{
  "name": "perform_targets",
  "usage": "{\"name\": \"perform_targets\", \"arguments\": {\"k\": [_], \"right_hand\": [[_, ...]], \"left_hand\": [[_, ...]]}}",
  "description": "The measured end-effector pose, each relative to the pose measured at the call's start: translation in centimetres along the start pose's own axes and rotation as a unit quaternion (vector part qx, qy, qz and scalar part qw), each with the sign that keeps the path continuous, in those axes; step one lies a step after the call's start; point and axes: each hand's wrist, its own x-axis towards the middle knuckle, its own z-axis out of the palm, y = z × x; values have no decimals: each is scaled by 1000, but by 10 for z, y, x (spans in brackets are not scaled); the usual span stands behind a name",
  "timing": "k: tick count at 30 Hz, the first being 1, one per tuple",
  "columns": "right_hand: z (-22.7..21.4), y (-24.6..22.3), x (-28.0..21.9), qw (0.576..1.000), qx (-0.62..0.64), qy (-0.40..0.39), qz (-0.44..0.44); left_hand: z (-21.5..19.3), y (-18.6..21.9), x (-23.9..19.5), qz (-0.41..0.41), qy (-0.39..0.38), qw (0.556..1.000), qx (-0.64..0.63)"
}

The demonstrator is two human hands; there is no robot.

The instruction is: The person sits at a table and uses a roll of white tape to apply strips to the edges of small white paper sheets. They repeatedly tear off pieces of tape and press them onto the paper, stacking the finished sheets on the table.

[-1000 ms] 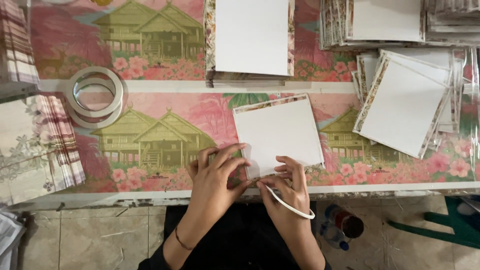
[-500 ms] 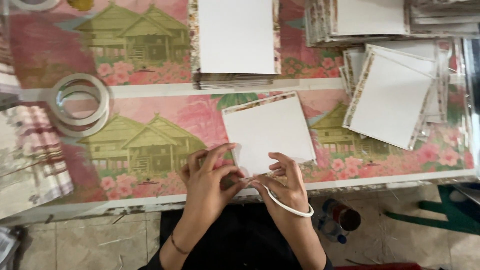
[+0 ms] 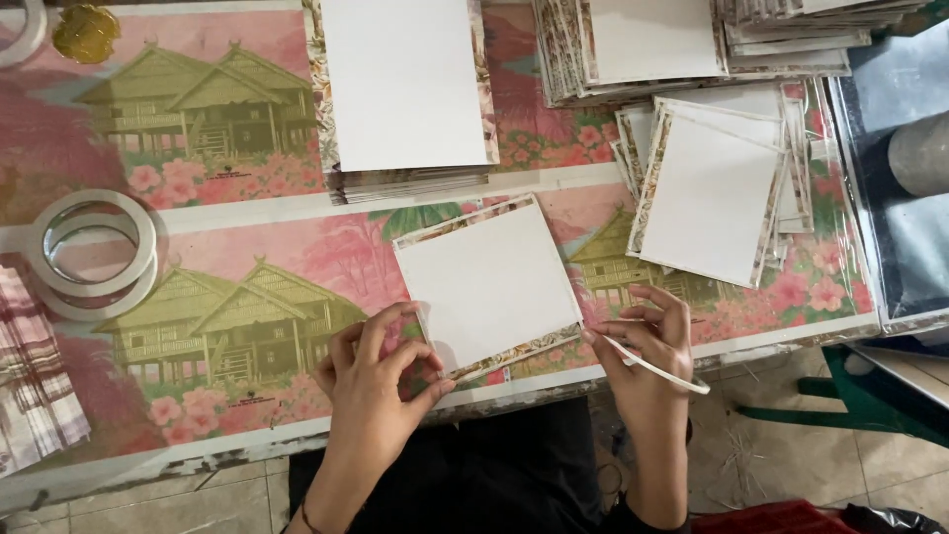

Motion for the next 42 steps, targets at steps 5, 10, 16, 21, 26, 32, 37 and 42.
{"name": "perform_targets", "arguments": {"k": [5,10,16,21,26,32,37,42], "right_hand": [[7,8,-1,999,-25,-19,23],[10,-3,-1,995,-68,-44,53],[27,-14,-15,995,-91,-45,-2],[42,-40,-29,997,-5,-71,-34],[43,-61,-33,996,17,-76,-37],[18,-61,-26,995,54,-48,-68],[17,-43,-35,998,39,-26,-48],[22,-39,-53,993,20,-8,-118]], "left_hand": [[0,0,-1,-3,3,1000,-2],[4,-1,-4,2,25,1000,-2],[-7,-17,-11,-38,95,995,-3],[-5,-17,-5,-15,155,988,11],[18,26,16,108,87,989,-42],[36,49,34,132,14,988,-82],[42,55,34,96,23,993,-68],[42,59,35,75,17,996,-53]]}}
